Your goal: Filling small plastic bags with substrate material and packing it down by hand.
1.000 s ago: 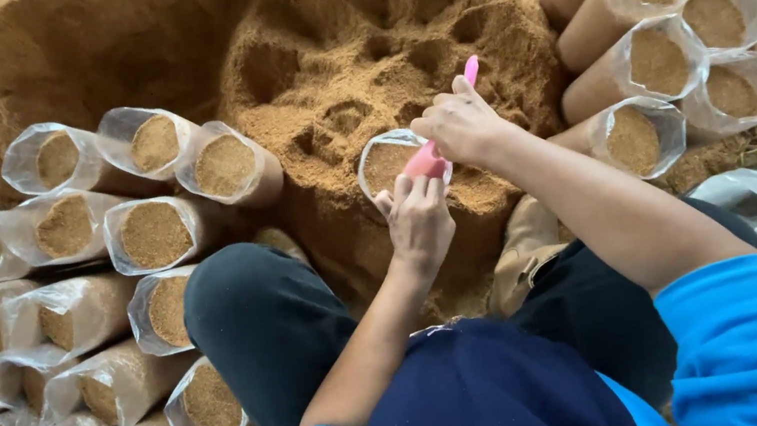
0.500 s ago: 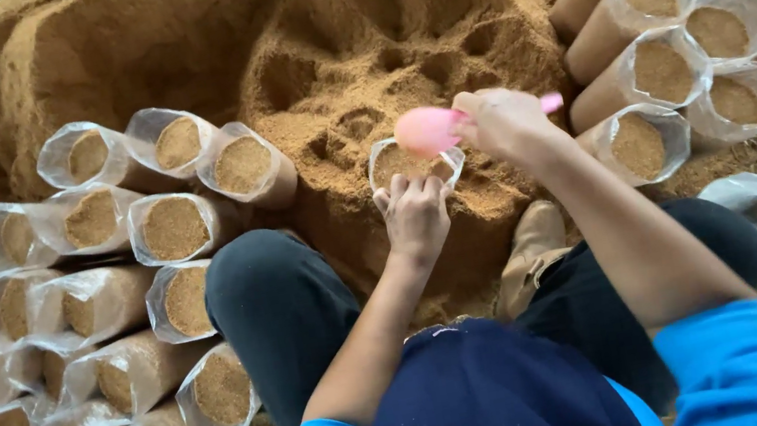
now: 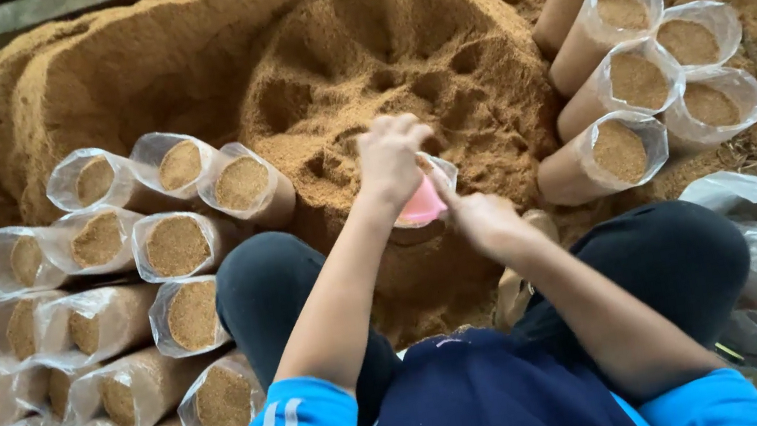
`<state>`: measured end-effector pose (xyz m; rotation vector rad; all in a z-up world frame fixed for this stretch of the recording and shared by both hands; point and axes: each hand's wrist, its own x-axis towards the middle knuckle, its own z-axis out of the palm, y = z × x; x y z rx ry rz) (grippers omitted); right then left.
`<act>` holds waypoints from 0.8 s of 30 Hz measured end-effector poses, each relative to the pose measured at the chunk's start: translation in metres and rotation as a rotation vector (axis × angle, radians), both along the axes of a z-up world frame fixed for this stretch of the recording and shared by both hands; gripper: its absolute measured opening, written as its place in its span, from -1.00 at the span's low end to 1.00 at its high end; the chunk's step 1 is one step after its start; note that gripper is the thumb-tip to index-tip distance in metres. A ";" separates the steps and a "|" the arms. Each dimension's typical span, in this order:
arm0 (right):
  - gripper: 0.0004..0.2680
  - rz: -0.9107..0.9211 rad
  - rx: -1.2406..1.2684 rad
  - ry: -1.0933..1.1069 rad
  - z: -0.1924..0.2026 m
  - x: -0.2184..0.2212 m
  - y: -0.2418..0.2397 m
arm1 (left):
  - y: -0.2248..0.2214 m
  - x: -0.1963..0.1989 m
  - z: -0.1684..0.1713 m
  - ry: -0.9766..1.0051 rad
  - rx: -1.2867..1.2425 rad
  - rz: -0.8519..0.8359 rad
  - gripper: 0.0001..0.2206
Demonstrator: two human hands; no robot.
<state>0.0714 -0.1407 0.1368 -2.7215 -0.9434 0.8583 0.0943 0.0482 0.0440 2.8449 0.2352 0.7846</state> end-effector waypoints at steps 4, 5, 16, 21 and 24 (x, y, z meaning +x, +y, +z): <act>-0.55 0.097 -0.062 -0.137 -0.051 0.007 0.014 | 0.001 0.058 -0.077 0.376 0.151 -0.098 -0.57; -0.55 0.120 -0.070 -0.185 -0.062 0.008 0.015 | 0.005 0.081 -0.112 0.510 0.152 -0.125 -0.55; -0.56 -0.258 -0.058 0.117 -0.050 0.014 0.032 | -0.005 0.032 -0.064 0.432 0.143 -0.119 -0.87; -0.40 -0.413 -0.042 0.251 -0.062 0.010 0.048 | -0.008 0.013 -0.022 0.518 0.191 -0.123 -0.81; -0.57 -0.175 -0.116 0.075 -0.081 0.017 0.045 | -0.011 0.006 0.004 0.510 0.173 -0.115 -0.82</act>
